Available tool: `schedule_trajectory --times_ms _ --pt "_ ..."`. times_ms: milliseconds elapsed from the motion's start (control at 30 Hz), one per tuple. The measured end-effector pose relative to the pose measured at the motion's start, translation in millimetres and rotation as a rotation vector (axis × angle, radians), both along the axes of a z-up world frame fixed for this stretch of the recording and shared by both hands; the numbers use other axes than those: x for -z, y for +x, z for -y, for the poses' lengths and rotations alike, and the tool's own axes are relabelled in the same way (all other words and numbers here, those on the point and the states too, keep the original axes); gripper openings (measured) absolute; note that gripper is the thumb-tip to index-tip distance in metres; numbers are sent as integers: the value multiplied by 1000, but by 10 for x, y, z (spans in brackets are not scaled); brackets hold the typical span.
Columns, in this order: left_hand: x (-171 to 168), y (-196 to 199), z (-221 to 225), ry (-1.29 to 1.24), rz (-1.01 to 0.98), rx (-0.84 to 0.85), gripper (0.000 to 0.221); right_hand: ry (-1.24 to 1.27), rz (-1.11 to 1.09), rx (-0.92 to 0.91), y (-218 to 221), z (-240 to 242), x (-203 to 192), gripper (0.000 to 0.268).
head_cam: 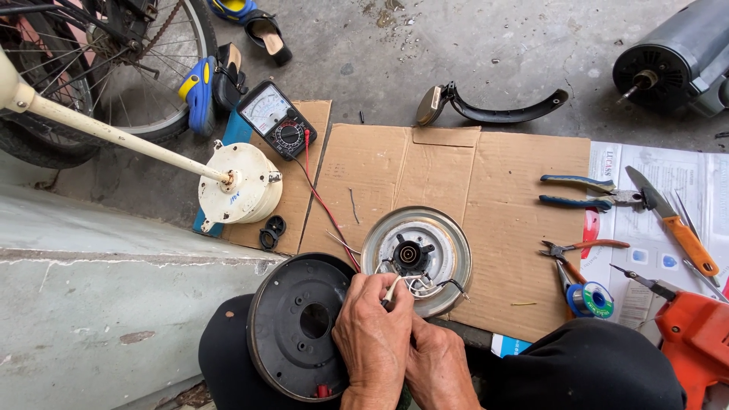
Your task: A person is securing a wire harness into a fan motor housing by threading wires and fitting a plastic cover.
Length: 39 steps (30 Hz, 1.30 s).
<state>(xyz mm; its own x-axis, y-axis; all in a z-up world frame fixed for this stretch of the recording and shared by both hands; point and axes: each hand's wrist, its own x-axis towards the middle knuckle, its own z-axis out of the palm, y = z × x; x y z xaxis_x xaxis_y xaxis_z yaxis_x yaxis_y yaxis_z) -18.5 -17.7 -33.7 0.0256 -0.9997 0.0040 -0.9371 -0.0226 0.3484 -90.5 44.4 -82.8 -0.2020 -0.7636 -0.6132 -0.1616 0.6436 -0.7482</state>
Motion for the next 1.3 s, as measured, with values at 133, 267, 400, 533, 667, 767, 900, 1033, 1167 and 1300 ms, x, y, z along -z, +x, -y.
schedule_trajectory --times_ms 133,267,400,533,667,767,900,1033,1167,1300 --pt "24 -23 9 9 10 -19 12 3 5 9 -3 -10 22 34" --pt "4 -28 -3 58 -9 -42 15 13 11 17 -36 1 -43 33" --pt "-73 27 -90 102 -85 20 23 -2 19 45 -65 26 -122 39" --pt "-156 124 -149 309 -75 -39 43 28 89 89 -75 48 -279 29" --pt "-86 258 -180 253 -80 -18 32 -34 15 99 -40 36 -234 31" --pt "-78 252 -179 278 -40 -27 16 -15 13 96 -72 46 -274 30" --pt "-116 221 -172 309 -34 -41 13 -24 9 95 -91 48 -276 29" --pt "-201 180 -141 372 -82 -62 17 12 28 100 -102 40 -283 27" --pt "-59 192 -170 254 -76 -4 12 -17 16 94 -110 17 -190 31" --pt "-48 143 -192 221 -91 -31 13 -65 18 100 -113 -10 -128 31"
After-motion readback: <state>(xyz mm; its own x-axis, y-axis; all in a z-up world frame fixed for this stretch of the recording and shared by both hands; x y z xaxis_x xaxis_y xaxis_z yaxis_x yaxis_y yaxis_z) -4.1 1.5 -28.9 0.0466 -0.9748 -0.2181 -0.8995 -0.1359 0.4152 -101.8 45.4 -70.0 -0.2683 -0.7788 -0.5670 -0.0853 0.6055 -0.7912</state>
